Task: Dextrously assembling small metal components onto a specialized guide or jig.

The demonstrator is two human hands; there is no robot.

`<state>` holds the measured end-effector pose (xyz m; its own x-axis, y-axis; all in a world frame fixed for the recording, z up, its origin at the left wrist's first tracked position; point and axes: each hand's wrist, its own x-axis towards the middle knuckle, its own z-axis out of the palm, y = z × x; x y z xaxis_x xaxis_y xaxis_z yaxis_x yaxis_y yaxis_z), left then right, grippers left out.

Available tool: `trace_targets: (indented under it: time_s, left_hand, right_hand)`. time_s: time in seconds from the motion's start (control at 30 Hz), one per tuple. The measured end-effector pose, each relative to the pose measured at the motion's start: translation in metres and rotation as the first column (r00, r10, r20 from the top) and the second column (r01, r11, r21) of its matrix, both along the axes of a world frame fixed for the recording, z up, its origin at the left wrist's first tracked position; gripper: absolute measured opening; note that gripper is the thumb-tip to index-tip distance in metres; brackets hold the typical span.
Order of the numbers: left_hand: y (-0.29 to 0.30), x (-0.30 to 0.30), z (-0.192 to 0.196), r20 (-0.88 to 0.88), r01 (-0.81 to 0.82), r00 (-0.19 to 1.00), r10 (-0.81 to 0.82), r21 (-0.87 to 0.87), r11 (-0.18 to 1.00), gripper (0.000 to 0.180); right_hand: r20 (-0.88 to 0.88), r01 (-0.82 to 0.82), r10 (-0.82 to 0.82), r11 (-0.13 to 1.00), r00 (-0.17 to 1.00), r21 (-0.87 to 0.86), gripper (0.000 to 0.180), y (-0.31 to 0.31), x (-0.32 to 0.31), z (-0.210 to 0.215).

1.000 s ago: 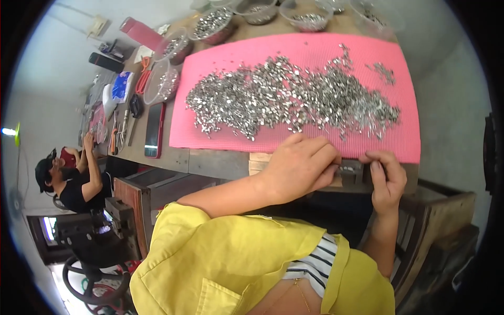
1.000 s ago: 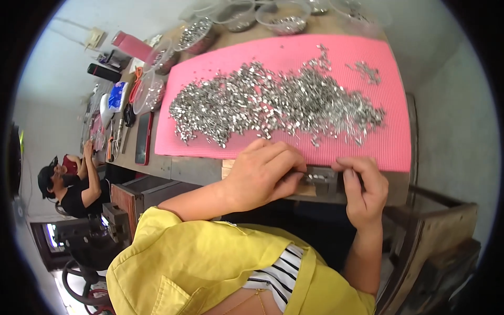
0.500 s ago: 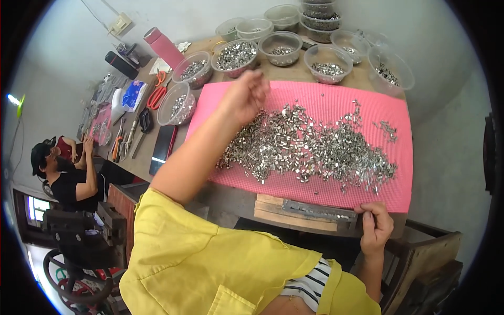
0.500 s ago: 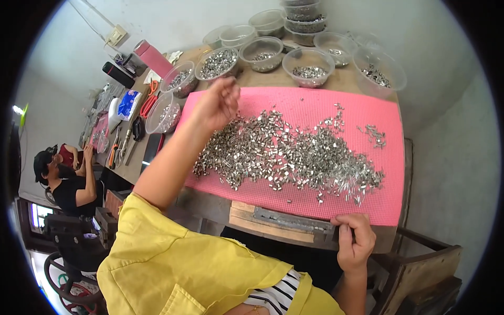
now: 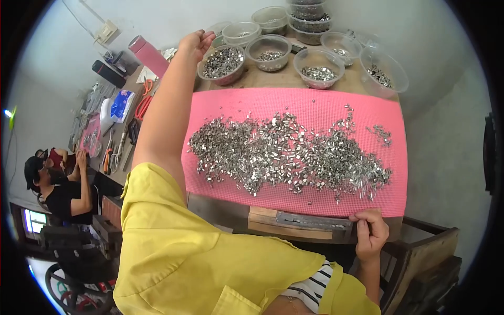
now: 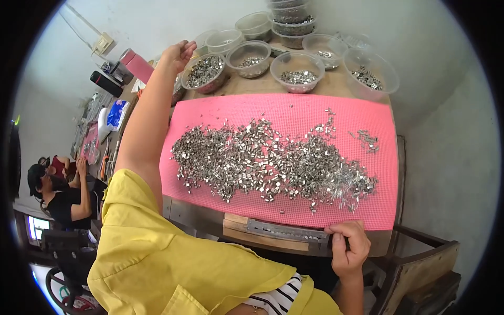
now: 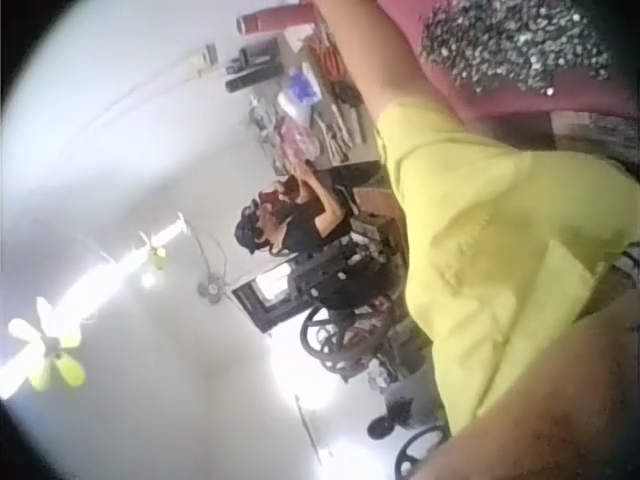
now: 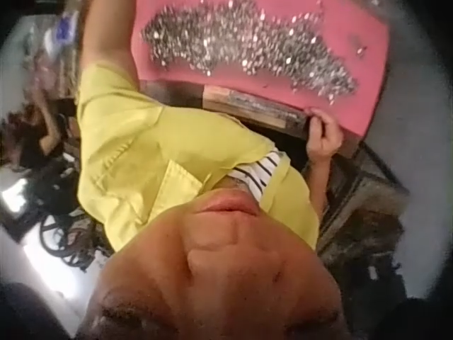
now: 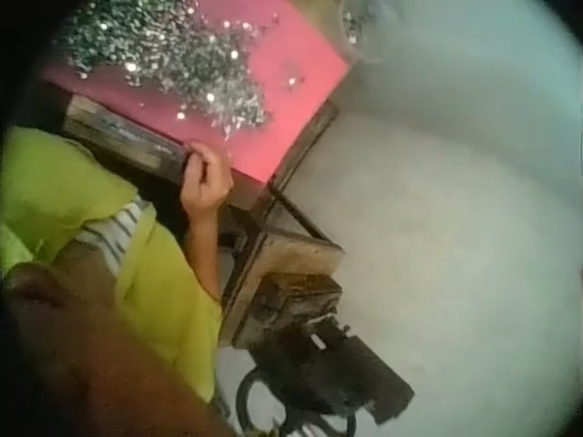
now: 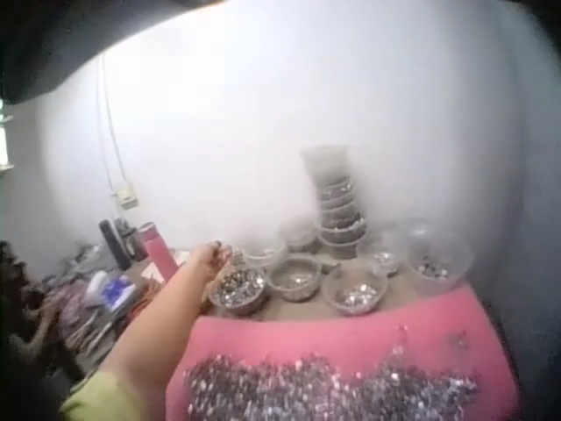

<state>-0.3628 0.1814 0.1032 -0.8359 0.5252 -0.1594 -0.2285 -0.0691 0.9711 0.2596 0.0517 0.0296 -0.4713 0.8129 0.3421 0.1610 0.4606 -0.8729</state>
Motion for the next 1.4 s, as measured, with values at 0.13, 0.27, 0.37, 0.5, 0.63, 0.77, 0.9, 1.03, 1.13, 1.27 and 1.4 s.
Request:
trace_targets:
  time_s: [0.13, 0.27, 0.37, 0.5, 0.63, 0.77, 0.9, 1.03, 1.13, 1.27, 1.4]
  left_hand:
    - [-0.036, 0.006, 0.017, -0.08, -0.004, 0.997, 0.003, -0.011, 1.0, 0.029]
    - [-0.064, 0.011, 0.023, -0.097, 0.025, 0.995, -0.025, 0.004, 1.0, 0.029]
    - [-0.084, 0.031, 0.03, -0.065, 0.105, 0.993, -0.1, 0.075, 0.992, 0.039]
    - [-0.114, 0.049, 0.044, 0.002, 0.251, 0.968, -0.253, 0.107, 0.962, 0.03]
    - [-0.149, 0.112, 0.05, -0.153, 0.54, 0.83, -0.536, -0.017, 0.841, 0.035]
    - [-0.188, 0.19, 0.045, -0.372, 0.564, 0.652, -0.661, -0.344, 0.75, 0.045]
    - [-0.235, 0.213, 0.02, -0.452, 0.563, 0.506, -0.734, -0.472, 0.679, 0.035]
    - [-0.262, 0.238, 0.012, -0.596, 0.358, 0.24, -0.766, -0.679, 0.641, 0.034]
    - [-0.274, 0.251, 0.005, -0.707, 0.246, 0.09, -0.702, -0.667, 0.703, 0.029]
    - [-0.28, 0.265, -0.012, -0.74, 0.247, 0.107, -0.665, -0.628, 0.738, 0.024]
    - [-0.283, 0.276, -0.032, -0.784, 0.258, 0.102, -0.612, -0.574, 0.777, 0.017]
  right_hand:
    - [-0.001, -0.025, 0.025, 0.999, 1.0, 0.023, 0.011, 0.0, 0.002, 0.003]
    - [-0.014, -0.018, 0.019, 1.0, 1.0, 0.023, 0.013, -0.001, 0.005, -0.001]
    - [-0.016, -0.015, 0.016, 0.999, 1.0, 0.035, 0.015, 0.0, 0.002, -0.004]
    - [-0.021, -0.007, 0.008, 0.999, 1.0, 0.032, 0.014, 0.003, -0.003, -0.005]
    - [-0.046, -0.015, 0.015, 1.0, 0.999, -0.005, 0.015, 0.004, -0.006, -0.009]
    - [-0.12, -0.017, 0.008, 0.997, 0.993, -0.073, 0.014, 0.002, -0.007, -0.015]
    - [-0.113, -0.041, 0.024, 0.988, 0.993, -0.151, 0.012, 0.003, -0.01, -0.003]
    - [0.094, -0.063, 0.063, 0.998, 0.994, -0.011, 0.009, 0.016, -0.022, 0.019]
    - [0.226, -0.106, 0.08, 0.989, 0.971, 0.105, 0.007, 0.025, -0.037, 0.028]
    - [0.416, -0.172, -0.021, 0.891, 0.909, 0.42, 0.004, 0.032, -0.047, 0.026]
    - [0.494, -0.218, -0.048, 0.858, 0.868, 0.466, 0.004, 0.03, -0.049, 0.031]
